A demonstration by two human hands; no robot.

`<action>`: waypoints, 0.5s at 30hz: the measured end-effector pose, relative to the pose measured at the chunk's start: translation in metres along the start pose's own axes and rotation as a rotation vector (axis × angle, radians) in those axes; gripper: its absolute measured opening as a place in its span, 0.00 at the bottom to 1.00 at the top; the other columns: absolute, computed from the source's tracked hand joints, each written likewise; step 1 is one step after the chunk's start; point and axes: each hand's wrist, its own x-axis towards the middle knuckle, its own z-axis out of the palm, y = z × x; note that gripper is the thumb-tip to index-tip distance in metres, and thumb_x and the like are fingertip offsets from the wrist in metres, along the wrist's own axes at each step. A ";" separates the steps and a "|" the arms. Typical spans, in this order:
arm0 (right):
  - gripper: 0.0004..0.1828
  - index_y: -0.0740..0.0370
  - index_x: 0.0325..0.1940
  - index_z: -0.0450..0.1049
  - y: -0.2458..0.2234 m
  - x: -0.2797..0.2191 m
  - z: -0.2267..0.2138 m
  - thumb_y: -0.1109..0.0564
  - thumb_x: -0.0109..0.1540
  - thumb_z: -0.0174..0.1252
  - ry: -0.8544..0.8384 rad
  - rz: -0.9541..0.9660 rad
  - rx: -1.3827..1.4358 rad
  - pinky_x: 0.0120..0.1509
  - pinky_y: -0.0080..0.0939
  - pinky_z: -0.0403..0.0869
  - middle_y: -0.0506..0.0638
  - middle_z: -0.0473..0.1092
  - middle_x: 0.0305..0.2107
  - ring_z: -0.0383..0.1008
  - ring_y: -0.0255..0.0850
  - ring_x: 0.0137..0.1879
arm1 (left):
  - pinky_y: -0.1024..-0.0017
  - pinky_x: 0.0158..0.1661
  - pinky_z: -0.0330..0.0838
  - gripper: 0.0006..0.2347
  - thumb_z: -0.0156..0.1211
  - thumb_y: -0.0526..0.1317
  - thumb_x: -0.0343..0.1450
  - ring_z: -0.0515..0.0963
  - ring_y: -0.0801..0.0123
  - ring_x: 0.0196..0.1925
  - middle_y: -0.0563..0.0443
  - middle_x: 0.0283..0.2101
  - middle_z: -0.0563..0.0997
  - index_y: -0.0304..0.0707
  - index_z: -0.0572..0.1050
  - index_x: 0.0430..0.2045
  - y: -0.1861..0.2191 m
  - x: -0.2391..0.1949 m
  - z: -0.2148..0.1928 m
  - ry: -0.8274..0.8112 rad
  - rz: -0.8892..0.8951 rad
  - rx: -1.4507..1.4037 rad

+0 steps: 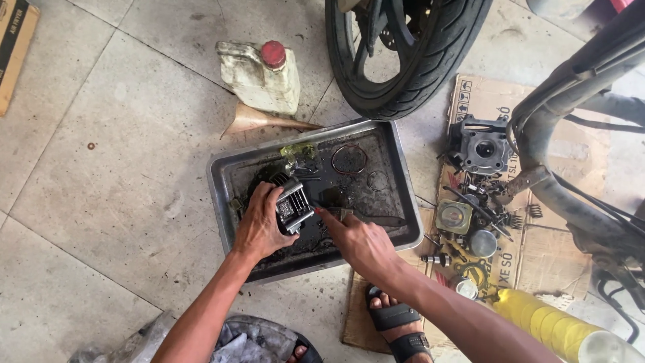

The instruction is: Cleaning motorcycle engine components in a tray using a brush and a scraper

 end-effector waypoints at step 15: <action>0.29 0.49 0.73 0.60 -0.001 0.005 0.023 0.61 0.66 0.45 -0.088 0.030 -0.275 0.34 0.56 0.82 0.60 0.73 0.35 0.82 0.57 0.32 | 0.47 0.58 0.74 0.50 0.79 0.53 0.47 0.67 0.34 0.65 0.34 0.59 0.66 0.41 0.57 0.64 0.012 0.009 0.011 0.063 0.015 0.103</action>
